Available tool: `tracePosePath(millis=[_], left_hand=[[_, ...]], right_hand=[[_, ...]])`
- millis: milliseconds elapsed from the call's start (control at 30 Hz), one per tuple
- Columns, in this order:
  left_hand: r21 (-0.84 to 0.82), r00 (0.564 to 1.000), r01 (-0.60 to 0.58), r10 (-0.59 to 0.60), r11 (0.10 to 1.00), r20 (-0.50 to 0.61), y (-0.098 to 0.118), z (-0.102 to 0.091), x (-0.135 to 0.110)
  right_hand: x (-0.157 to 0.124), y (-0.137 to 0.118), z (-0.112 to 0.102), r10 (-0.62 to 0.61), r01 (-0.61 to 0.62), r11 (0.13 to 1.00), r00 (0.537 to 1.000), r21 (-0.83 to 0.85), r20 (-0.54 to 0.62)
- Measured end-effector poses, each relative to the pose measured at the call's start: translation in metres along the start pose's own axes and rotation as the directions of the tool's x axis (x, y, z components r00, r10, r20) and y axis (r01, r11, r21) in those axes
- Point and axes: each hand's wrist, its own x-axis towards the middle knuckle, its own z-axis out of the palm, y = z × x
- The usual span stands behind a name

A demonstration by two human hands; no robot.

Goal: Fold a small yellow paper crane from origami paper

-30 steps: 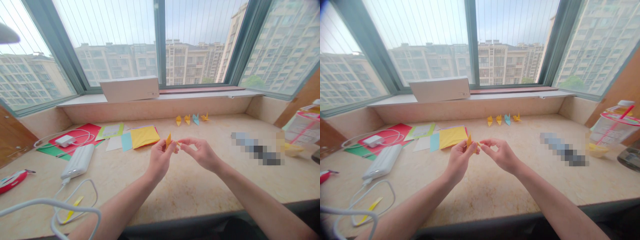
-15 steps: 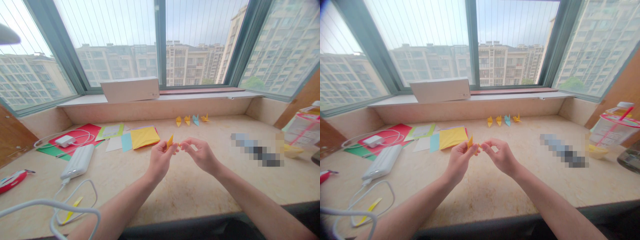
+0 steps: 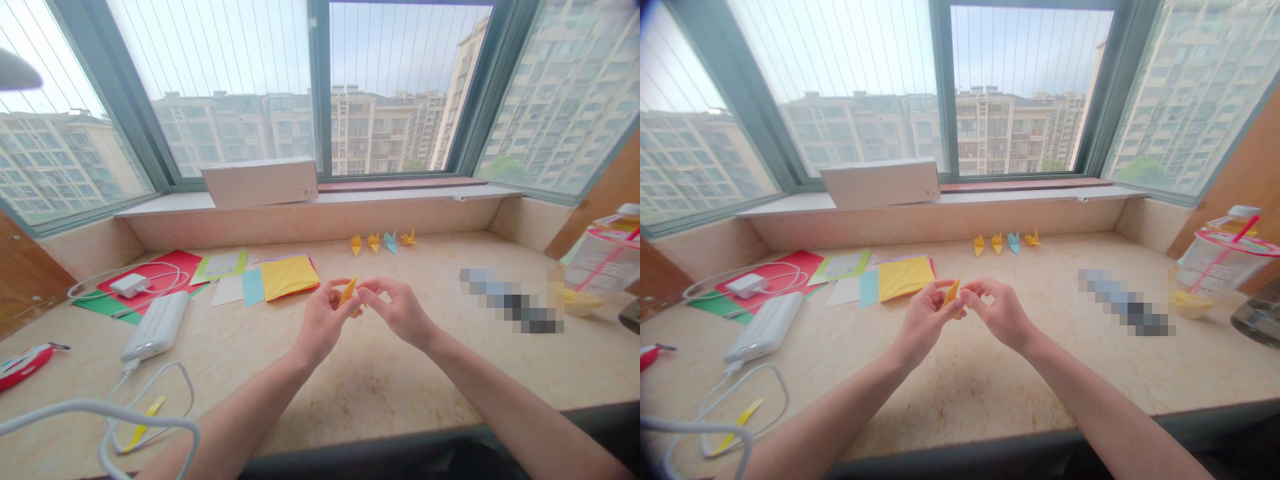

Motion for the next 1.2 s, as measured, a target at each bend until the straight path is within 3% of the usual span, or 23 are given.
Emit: tracePosePath(millis=[200, 367, 467, 667, 833, 1033, 1133, 1200], left_hand=[[-0.017, 1.000, 0.007, -0.007, 1.000, 0.015, -0.001, 0.001, -0.001], [-0.053, 0.998, -0.069, 0.069, 0.996, 0.000, -0.011, 0.000, 0.001], [0.068, 0.984, -0.171, 0.174, 0.983, -0.033, -0.018, -0.002, 0.002], [0.249, 0.984, -0.175, 0.176, 0.953, 0.016, -0.015, -0.004, 0.000], [0.184, 0.987, -0.155, 0.146, 0.971, 0.060, -0.010, -0.003, -0.002], [-0.043, 0.994, -0.077, 0.080, 0.996, 0.071, -0.011, -0.002, 0.004], [-0.118, 0.998, -0.035, 0.042, 0.992, 0.051, -0.011, -0.004, 0.006], [-0.142, 0.998, -0.027, 0.035, 0.989, 0.060, -0.010, -0.004, 0.007]], right_hand=[[0.002, 0.001, 0.000, 0.067, -0.076, 0.990, 0.995, 0.115, 0.078], [0.004, 0.011, 0.002, 0.102, -0.094, 0.993, 0.988, 0.077, -0.113], [0.005, 0.017, 0.002, 0.110, -0.090, 0.990, 0.972, 0.107, -0.208], [0.003, 0.013, 0.009, 0.122, -0.084, 0.970, 0.980, 0.229, -0.157], [-0.001, 0.009, 0.013, 0.081, -0.038, 0.951, 0.988, 0.305, -0.129], [-0.001, 0.013, 0.015, -0.039, 0.073, 0.978, 0.984, 0.197, -0.174], [0.001, 0.014, 0.012, 0.010, 0.031, 0.981, 0.977, 0.192, -0.212], [0.002, 0.014, 0.010, 0.027, 0.002, 0.981, 0.989, 0.196, -0.148]])
